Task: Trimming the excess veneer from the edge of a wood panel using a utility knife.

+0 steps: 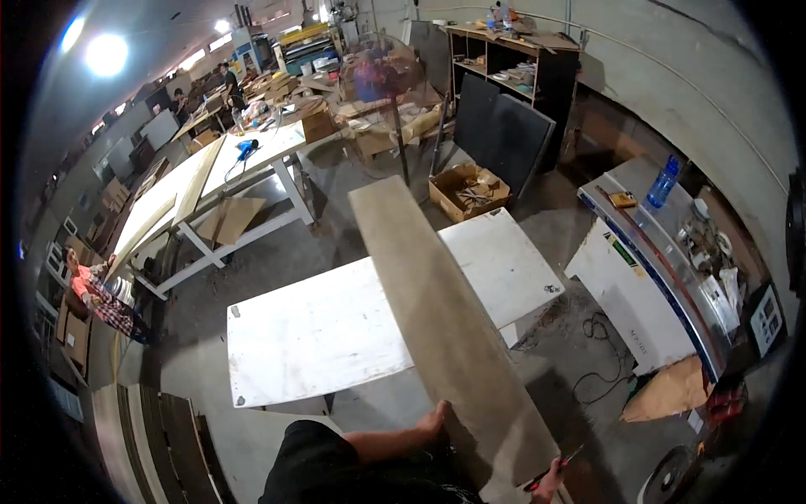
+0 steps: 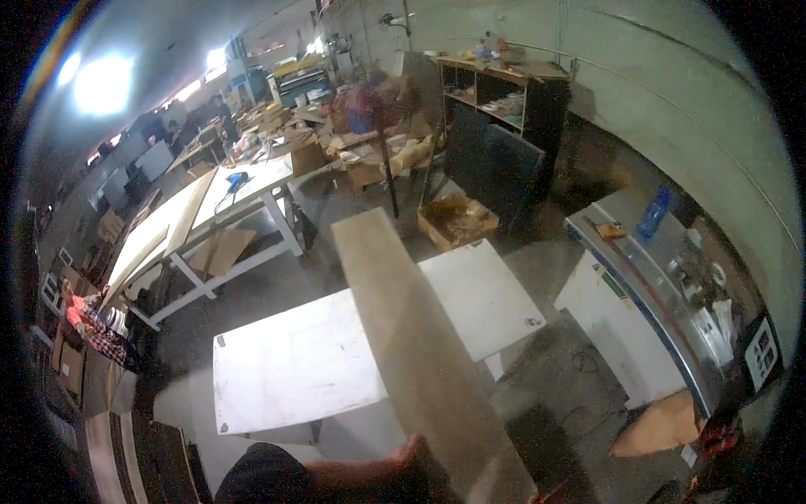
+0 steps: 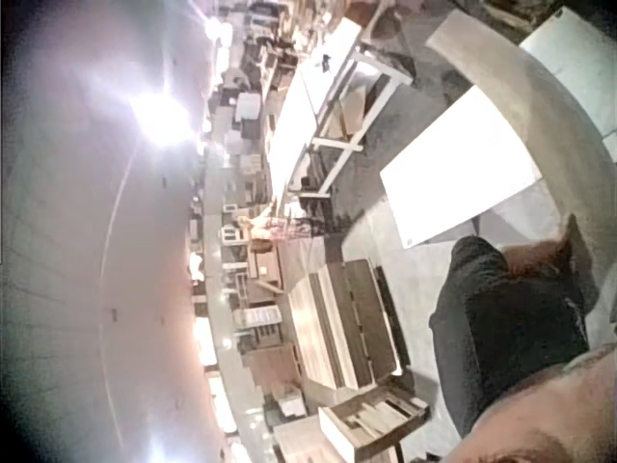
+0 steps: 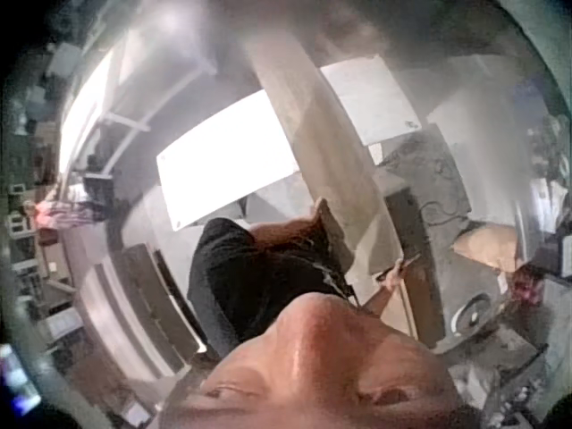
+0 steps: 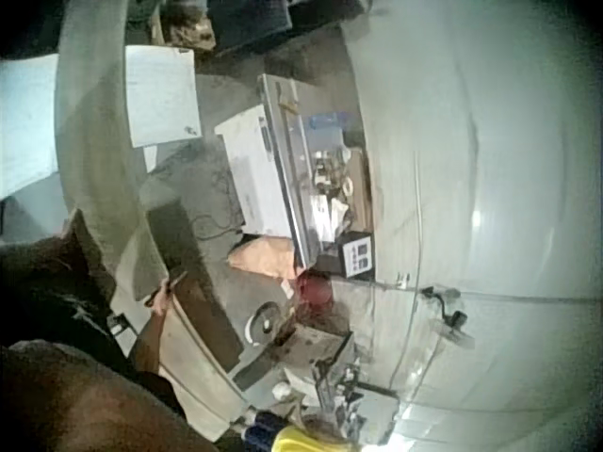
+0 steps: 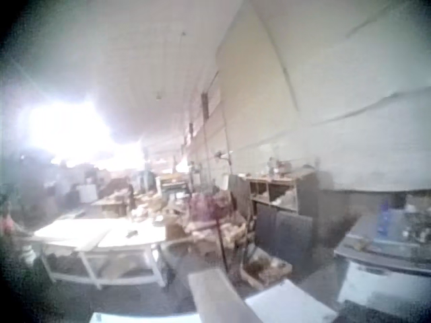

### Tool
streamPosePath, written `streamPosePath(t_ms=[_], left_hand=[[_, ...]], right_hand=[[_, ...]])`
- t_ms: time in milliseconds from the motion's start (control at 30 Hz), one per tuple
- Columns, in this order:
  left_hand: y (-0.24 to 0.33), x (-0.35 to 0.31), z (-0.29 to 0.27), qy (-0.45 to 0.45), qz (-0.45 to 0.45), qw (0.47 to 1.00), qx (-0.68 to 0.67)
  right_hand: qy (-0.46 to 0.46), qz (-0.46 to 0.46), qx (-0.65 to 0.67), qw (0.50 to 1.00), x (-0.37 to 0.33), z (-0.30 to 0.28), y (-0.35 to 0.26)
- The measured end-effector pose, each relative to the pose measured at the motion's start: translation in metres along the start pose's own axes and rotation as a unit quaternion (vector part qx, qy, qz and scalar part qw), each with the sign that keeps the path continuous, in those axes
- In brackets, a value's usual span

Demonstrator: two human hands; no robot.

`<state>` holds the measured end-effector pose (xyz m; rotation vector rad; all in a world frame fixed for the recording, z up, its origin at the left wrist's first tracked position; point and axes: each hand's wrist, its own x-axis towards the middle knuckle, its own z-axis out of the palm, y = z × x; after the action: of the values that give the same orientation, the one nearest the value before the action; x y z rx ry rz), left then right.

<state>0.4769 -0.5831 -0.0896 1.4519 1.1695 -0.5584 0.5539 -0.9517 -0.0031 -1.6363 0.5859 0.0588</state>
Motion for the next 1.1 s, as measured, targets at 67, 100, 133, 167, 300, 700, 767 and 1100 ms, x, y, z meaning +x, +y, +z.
streamPosePath(t_ms=[67, 100, 133, 167, 300, 700, 767, 1100], left_hand=[[0.002, -0.029, -0.017, 0.033, -0.02, 0.995, -0.092], [0.005, -0.044, -0.029, 0.068, -0.045, 0.979, -0.188], [-0.002, -0.05, -0.043, 0.065, -0.04, 0.98, -0.186], [-0.01, -0.057, -0.059, 0.059, -0.004, 0.979, -0.196], [-0.063, -0.055, -0.091, 0.007, -0.04, 0.992, -0.122], [-0.347, -0.021, -0.2, -0.064, 0.179, 0.968, 0.165], [-0.333, -0.041, -0.284, -0.054, 0.171, 0.971, 0.157], [-0.494, -0.019, -0.488, -0.089, 0.38, 0.889, 0.24]], right_hand=[[-0.011, 0.078, -0.018, 0.997, -0.043, -0.023, 0.038], [-0.03, 0.157, -0.04, 0.986, -0.064, -0.039, 0.074], [-0.054, 0.234, -0.062, 0.969, -0.083, -0.05, 0.112], [-0.043, 0.227, 0.078, 0.97, -0.1, -0.054, 0.155], [-0.099, 0.001, -0.035, 0.994, -0.186, -0.054, 0.195], [-0.121, 0.069, -0.104, 0.985, -0.355, 0.071, 0.232], [-0.112, 0.024, -0.192, 0.975, -0.419, 0.123, 0.231], [-0.135, 0.019, -0.052, 0.989, -0.708, 0.173, 0.229]])
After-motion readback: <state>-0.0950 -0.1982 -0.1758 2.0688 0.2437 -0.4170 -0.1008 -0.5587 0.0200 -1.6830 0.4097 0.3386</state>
